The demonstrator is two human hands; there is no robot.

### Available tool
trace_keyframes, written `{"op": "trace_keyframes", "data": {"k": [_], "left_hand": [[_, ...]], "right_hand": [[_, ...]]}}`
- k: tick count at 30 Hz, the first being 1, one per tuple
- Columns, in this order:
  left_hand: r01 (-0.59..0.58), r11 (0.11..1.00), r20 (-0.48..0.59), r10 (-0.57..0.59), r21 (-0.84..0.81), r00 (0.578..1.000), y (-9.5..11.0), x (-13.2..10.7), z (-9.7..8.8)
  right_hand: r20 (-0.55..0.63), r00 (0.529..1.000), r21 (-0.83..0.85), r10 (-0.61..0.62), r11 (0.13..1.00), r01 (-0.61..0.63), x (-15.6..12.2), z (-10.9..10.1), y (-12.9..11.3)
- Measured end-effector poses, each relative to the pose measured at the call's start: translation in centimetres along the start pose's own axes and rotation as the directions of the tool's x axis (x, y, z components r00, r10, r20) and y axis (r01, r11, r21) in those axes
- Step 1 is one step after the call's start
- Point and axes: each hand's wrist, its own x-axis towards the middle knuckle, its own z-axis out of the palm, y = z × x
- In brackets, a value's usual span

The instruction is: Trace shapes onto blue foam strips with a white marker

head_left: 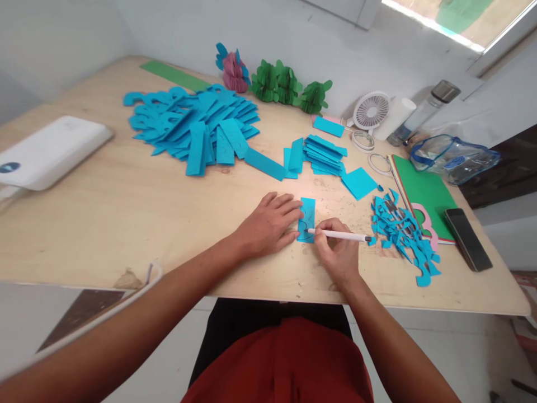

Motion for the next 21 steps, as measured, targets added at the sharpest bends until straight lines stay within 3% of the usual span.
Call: {"op": "trace_keyframes", "data": {"k": [21], "left_hand": [[-0.001,1.000,0.009,0.001,-0.007,1.000,-0.01,-0.05,-0.04]], "right_hand": [[0.104,0.991,0.189,0.083,0.977,-0.102,-0.09,0.56,0.19]]}}
